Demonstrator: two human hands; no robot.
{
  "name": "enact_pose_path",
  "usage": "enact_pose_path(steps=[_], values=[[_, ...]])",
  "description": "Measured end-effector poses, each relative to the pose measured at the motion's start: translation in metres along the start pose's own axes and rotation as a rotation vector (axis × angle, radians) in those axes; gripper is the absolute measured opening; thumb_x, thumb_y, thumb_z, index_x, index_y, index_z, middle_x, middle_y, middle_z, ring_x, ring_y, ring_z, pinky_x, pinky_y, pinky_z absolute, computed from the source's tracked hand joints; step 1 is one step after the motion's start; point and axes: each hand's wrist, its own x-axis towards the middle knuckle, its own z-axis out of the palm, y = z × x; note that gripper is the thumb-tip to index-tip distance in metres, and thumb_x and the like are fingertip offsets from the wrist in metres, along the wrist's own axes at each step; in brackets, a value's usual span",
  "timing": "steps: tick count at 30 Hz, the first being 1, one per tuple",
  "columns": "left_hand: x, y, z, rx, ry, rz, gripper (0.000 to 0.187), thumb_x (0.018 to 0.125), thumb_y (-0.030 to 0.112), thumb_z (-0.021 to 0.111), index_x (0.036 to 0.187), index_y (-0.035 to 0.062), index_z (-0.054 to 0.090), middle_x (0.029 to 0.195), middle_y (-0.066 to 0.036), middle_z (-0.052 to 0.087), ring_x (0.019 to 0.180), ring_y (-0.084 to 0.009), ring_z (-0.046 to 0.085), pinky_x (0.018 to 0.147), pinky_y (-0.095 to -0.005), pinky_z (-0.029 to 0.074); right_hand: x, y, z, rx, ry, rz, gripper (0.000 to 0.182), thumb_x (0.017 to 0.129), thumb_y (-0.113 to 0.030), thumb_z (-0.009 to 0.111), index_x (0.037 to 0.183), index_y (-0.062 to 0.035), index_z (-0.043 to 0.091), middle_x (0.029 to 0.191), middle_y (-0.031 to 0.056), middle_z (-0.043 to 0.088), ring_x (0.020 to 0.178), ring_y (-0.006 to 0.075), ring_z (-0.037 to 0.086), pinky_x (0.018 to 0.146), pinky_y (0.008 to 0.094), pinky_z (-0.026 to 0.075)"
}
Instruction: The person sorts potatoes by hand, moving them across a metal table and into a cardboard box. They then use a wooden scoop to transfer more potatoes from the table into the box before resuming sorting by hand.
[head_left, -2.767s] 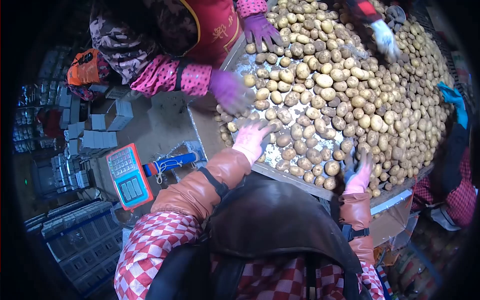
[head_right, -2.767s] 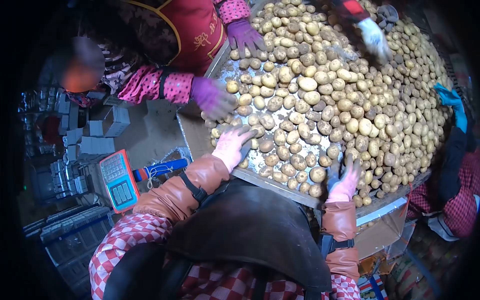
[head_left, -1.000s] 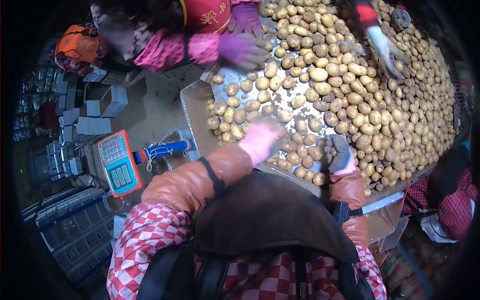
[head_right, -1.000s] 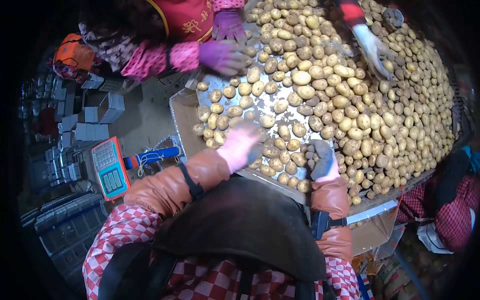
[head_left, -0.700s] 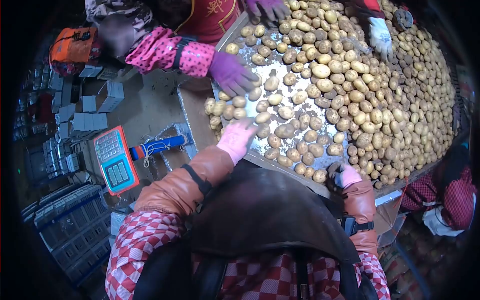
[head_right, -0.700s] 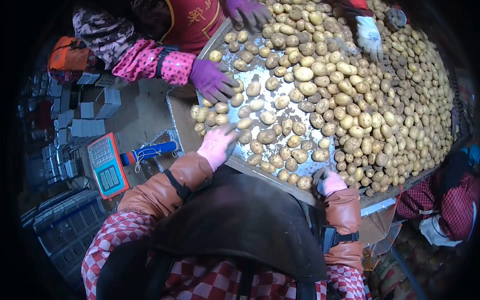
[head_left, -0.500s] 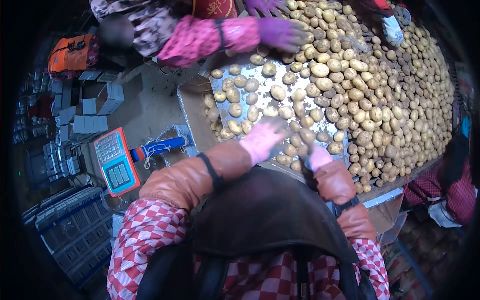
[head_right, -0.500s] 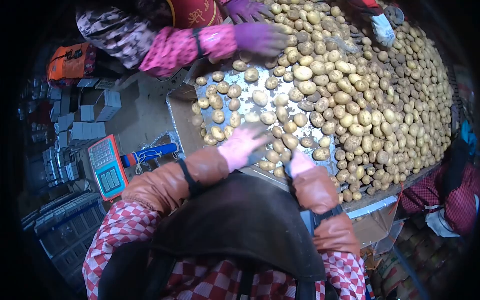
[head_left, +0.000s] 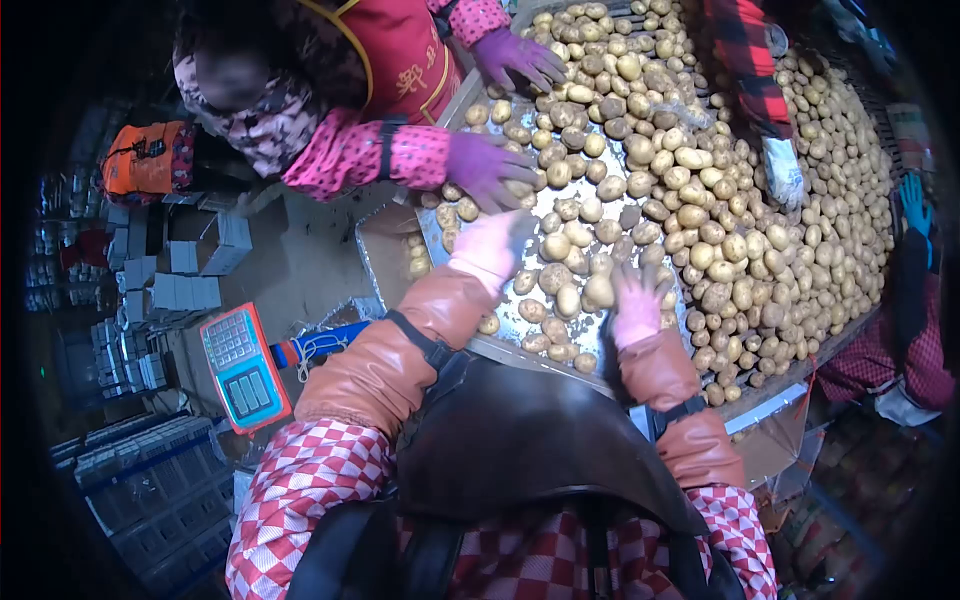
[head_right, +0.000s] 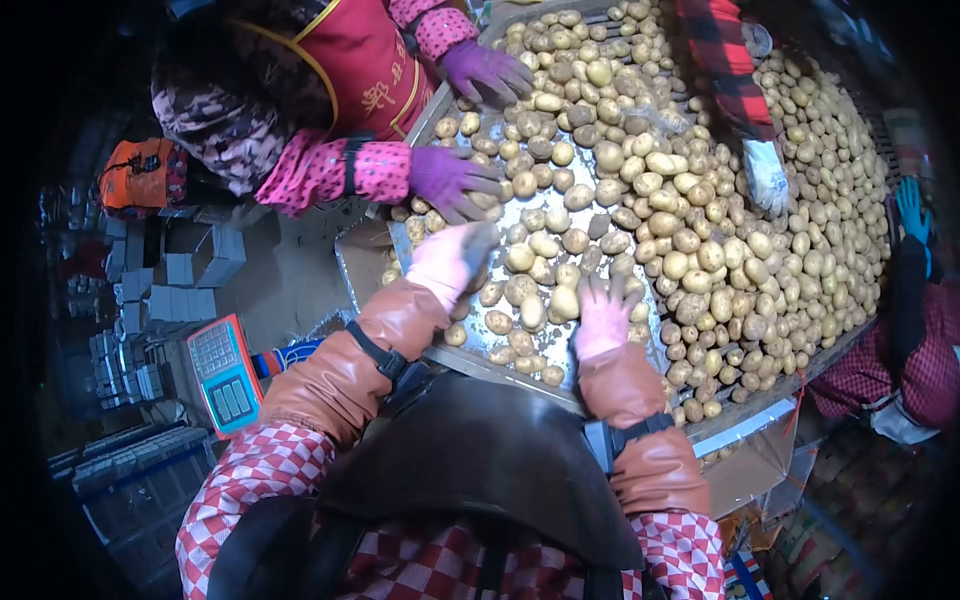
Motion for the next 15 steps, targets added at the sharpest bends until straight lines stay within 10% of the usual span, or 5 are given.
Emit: enact_pose_path(steps=[3,5,9,12,15], values=[[0.042,0.044,-0.014,0.114,-0.22,-0.285,0.046,0.099,0.029,0.044,0.143,0.0203,0.047,0.11,-0.023,0.068,0.104,-0.0421,0.064,0.092,-0.0485,0.049,-0.015,0.001,-0.012,0.243,-0.052,-0.039,0.075,0.065,0.002,0.066,0.137,-0.0119,0.051,0.146,0.0081,0.043,0.143,0.0401,0.026,0.117,0.0601,0.022],[0.083,0.041,-0.007,0.1,-0.21,-0.402,0.064,0.092,0.009,0.044,0.154,0.0155,0.029,0.116,-0.026,0.066,0.107,-0.038,0.066,0.093,-0.0467,0.052,-0.018,0.015,-0.005,0.343,-0.081,-0.023,0.073,0.064,0.006,0.065,0.133,-0.0141,0.055,0.149,0.0084,0.041,0.144,0.0405,0.024,0.117,0.0509,0.028],[0.137,-0.008,0.044,0.146,-0.324,-0.51,0.074,0.084,0.019,0.065,0.149,0.0052,0.035,0.124,-0.024,0.064,0.117,-0.0321,0.063,0.099,-0.0424,0.051,-0.025,0.028,-0.008,0.386,-0.089,0.003,0.066,0.07,0.002,0.066,0.133,-0.0164,0.056,0.151,0.0087,0.04,0.141,0.0418,0.031,0.115,0.0471,0.035],[0.159,-0.052,0.052,0.51,-0.653,-0.21,0.066,0.085,0.022,0.069,0.144,0.0045,0.044,0.128,-0.021,0.063,0.121,-0.0332,0.06,0.104,-0.0397,0.047,-0.034,0.033,-0.01,0.446,-0.031,0.008,0.064,0.073,0.0,0.065,0.134,-0.0167,0.056,0.15,0.0106,0.041,0.139,0.0415,0.035,0.112,0.0475,0.038],[0.129,-0.014,0.02,0.432,-0.398,-0.344,0.057,0.088,0.019,0.065,0.142,0.0113,0.049,0.124,-0.022,0.065,0.12,-0.0337,0.061,0.102,-0.0403,0.048,-0.029,0.042,-0.012,0.547,0.082,0.004,0.06,0.075,-0.001,0.064,0.133,-0.0163,0.058,0.146,0.0142,0.046,0.136,0.0396,0.04,0.112,0.0465,0.038]])
